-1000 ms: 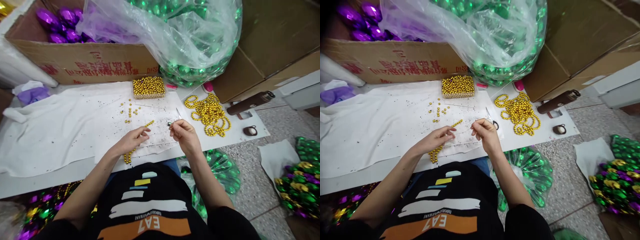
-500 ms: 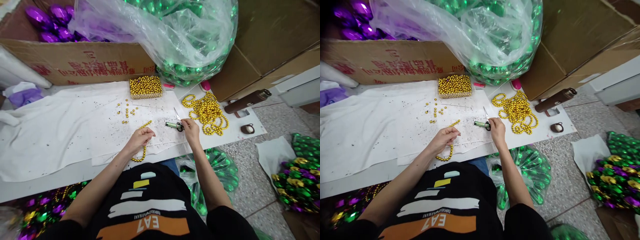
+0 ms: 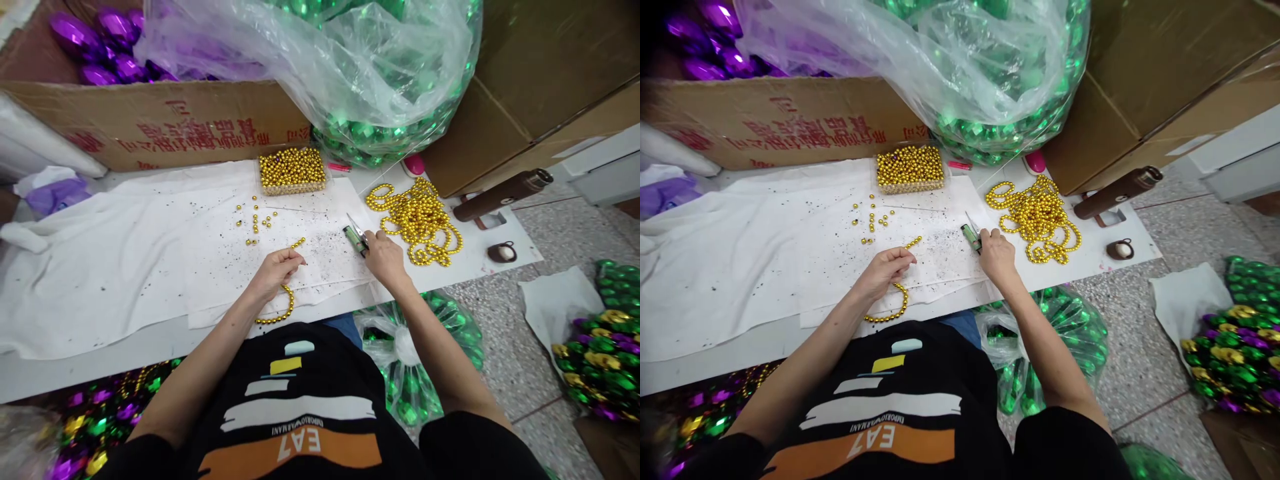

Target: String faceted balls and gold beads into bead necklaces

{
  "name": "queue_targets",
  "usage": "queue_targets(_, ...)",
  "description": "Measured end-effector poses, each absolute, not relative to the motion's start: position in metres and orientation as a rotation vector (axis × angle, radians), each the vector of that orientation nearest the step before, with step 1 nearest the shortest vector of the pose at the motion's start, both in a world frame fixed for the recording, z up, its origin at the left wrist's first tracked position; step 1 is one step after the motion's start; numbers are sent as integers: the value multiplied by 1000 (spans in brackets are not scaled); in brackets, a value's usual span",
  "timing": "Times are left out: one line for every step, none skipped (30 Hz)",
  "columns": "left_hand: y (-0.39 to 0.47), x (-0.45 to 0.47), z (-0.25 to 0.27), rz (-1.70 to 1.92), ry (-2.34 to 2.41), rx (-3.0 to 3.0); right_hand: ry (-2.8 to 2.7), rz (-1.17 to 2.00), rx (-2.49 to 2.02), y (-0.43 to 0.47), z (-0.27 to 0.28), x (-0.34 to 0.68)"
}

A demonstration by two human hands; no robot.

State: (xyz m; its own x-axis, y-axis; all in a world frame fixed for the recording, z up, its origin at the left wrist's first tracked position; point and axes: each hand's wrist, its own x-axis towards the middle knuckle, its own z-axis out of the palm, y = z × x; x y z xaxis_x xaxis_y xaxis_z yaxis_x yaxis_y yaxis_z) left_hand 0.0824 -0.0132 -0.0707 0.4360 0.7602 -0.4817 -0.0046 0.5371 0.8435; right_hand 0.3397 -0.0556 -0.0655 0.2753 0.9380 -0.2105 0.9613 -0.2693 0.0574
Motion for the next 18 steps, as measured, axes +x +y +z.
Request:
queue_targets(-13,82,-71,566,1017,894,1790,-205,2363,-55,-64,344)
queue_targets(-13,81,-70,567,1018,897,1796,-212,2374,-54,-62,349)
queue_targets(-12,80,-70,568,1021,899,1802,-225,2409,-53,-61,356)
queue_targets(-12,80,-69,567,1025,901,1802,-237,2465,-53,-60,364)
queue_targets(-12,79,-68,565,1028,904,1794,-248,2531,-53,-58,372)
queue_targets(-11,78,-66,559,1025,907,1780,-254,2596,-53,-57,381)
queue_targets(-11,77,-64,547,1013,914,1763,-256,2652,-53,-56,390)
queue_targets(-11,76,-62,529,991,923,1748,-254,2691,-54,-55,398)
queue_targets(-10,75,-60,507,963,933,1734,-244,2713,-55,-54,404)
queue_targets(-10,73,-58,483,932,943,1724,-227,2723,-55,-53,408)
queue_targets(-10,71,-56,465,904,951,1723,-211,2731,-56,-53,410)
queue_targets(-9,70,-54,455,882,958,1730,-198,2732,-56,-54,411)
queue_targets(-9,68,-52,453,869,964,1746,-193,2721,-56,-55,409)
queue_targets(-9,67,-51,456,865,970,1770,-200,2697,-55,-56,405)
queue_targets(-9,66,-50,463,864,976,1798,-217,2663,-54,-57,401)
queue_targets(-9,65,-49,470,864,981,1823,-235,2626,-53,-59,396)
queue_targets(-9,65,-49,475,865,984,1841,-246,2592,-51,-60,391)
queue_targets(-10,64,-48,480,865,986,1849,-245,2570,-49,-61,387)
